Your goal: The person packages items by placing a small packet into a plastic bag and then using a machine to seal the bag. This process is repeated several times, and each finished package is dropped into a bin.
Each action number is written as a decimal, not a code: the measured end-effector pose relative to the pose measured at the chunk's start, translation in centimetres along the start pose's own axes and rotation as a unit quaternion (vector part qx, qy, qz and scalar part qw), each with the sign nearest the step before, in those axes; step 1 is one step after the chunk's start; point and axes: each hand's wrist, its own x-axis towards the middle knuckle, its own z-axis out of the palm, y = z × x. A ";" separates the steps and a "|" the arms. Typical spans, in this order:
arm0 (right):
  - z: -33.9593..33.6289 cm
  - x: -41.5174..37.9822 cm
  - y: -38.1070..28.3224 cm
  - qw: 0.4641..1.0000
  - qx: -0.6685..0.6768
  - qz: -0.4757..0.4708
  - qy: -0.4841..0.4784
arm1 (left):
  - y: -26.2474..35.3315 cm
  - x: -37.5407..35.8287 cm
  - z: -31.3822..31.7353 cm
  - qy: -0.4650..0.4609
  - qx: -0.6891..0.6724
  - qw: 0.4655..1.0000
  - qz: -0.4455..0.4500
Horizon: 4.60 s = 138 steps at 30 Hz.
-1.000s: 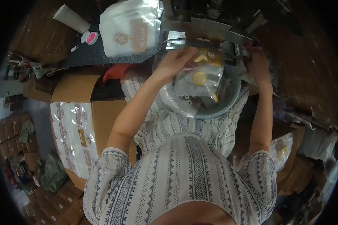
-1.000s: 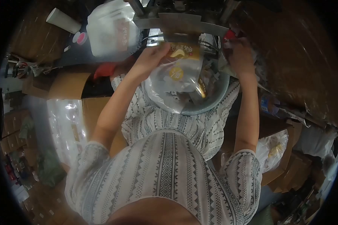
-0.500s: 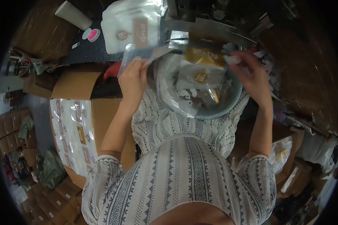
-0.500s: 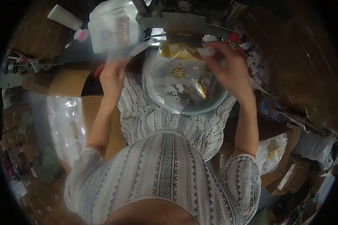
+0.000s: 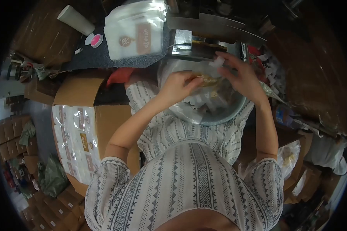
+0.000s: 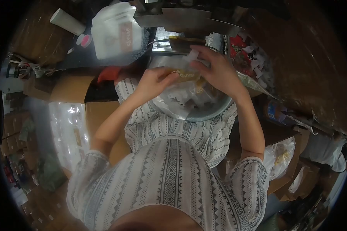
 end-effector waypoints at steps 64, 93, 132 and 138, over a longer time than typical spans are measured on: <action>-6.1 -1.8 4.5 0.885 -0.389 0.138 0.216 | -7.7 -3.7 -7.3 0.133 0.364 0.920 -0.065; -5.3 -4.3 1.1 0.906 -0.346 0.083 0.229 | -0.6 4.5 0.1 -0.008 -0.406 0.847 -0.343; -7.4 -2.1 10.2 0.845 -0.465 -0.037 0.262 | -1.1 3.8 -0.2 -0.050 -0.403 0.843 -0.354; -7.3 -1.6 9.7 0.886 -0.421 0.110 0.159 | -7.3 0.5 -5.8 0.199 0.188 0.961 -0.042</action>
